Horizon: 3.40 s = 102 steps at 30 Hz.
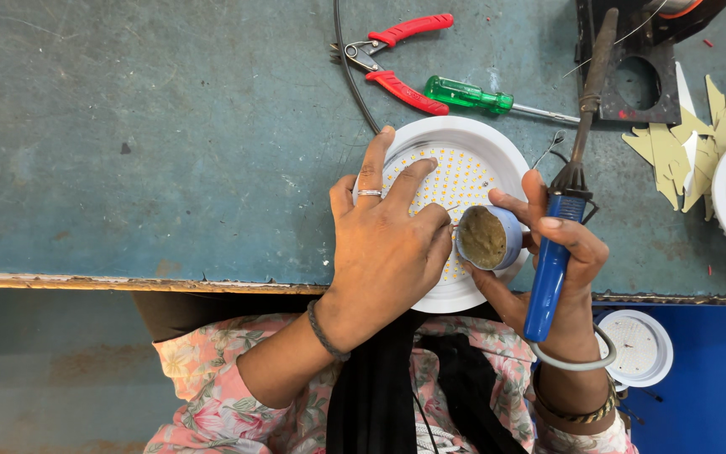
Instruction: The person solders wires to an LED panel using a soldering iron and solder paste. They repeatedly apply solder to connection points on the panel, then attach and secure wires to the panel.
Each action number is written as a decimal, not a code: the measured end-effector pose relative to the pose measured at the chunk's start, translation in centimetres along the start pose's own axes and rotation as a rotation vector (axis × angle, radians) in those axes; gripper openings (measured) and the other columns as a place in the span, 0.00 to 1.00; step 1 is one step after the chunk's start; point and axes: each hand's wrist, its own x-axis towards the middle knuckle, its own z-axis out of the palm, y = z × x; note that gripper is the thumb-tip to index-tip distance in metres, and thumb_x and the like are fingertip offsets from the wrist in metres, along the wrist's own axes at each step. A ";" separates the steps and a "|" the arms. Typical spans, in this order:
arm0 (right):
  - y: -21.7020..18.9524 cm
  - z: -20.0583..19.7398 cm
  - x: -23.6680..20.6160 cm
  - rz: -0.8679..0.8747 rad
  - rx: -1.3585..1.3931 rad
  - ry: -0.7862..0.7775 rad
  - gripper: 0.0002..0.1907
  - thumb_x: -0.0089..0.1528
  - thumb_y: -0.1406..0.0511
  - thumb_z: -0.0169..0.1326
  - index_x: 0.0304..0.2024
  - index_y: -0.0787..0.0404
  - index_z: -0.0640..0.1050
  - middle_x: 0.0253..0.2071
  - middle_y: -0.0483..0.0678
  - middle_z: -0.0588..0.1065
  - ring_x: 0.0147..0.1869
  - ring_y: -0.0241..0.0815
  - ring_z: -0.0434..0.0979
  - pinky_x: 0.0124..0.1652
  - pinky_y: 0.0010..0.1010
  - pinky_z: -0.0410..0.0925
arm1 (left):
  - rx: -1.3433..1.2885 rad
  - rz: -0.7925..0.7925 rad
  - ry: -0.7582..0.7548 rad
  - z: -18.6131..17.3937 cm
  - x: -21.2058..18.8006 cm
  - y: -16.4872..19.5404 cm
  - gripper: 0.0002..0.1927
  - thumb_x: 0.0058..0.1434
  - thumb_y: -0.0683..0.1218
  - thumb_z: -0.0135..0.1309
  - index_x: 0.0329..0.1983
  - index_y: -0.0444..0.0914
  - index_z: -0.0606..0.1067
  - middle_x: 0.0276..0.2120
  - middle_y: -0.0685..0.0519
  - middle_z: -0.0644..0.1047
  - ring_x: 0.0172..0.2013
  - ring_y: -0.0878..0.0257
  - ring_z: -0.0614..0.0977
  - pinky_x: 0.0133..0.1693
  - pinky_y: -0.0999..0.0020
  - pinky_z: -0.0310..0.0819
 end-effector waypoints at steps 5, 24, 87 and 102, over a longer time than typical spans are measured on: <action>0.1 0.1 -0.1 -0.002 0.001 -0.006 0.46 0.54 0.77 0.67 0.61 0.49 0.51 0.75 0.69 0.56 0.72 0.57 0.72 0.55 0.39 0.78 | -0.008 0.004 -0.002 0.0 0.0 0.0 0.07 0.54 0.48 0.63 0.32 0.41 0.82 0.59 0.48 0.75 0.70 0.38 0.61 0.56 0.41 0.56; 0.1 -0.5 -0.9 0.056 0.065 0.051 0.48 0.53 0.78 0.67 0.62 0.48 0.51 0.77 0.63 0.57 0.72 0.55 0.72 0.60 0.40 0.76 | -0.008 0.008 0.022 0.1 -0.2 0.0 0.04 0.55 0.47 0.62 0.30 0.42 0.82 0.58 0.48 0.76 0.70 0.39 0.62 0.57 0.41 0.56; 2.6 -8.7 -6.7 -0.005 0.202 0.421 0.17 0.68 0.67 0.56 0.50 0.76 0.67 0.38 0.65 0.77 0.26 0.45 0.79 0.27 0.27 0.76 | -0.021 -0.030 0.005 0.8 0.1 0.4 0.02 0.46 0.47 0.64 0.21 0.46 0.81 0.55 0.56 0.77 0.67 0.44 0.65 0.54 0.49 0.59; -3.1 -7.3 -1.5 0.229 -0.008 0.279 0.11 0.64 0.68 0.60 0.38 0.75 0.79 0.29 0.55 0.77 0.22 0.34 0.75 0.26 0.18 0.69 | -0.038 -0.033 -0.005 0.4 0.2 -0.1 0.02 0.47 0.47 0.62 0.23 0.45 0.81 0.55 0.55 0.77 0.67 0.45 0.64 0.50 0.49 0.60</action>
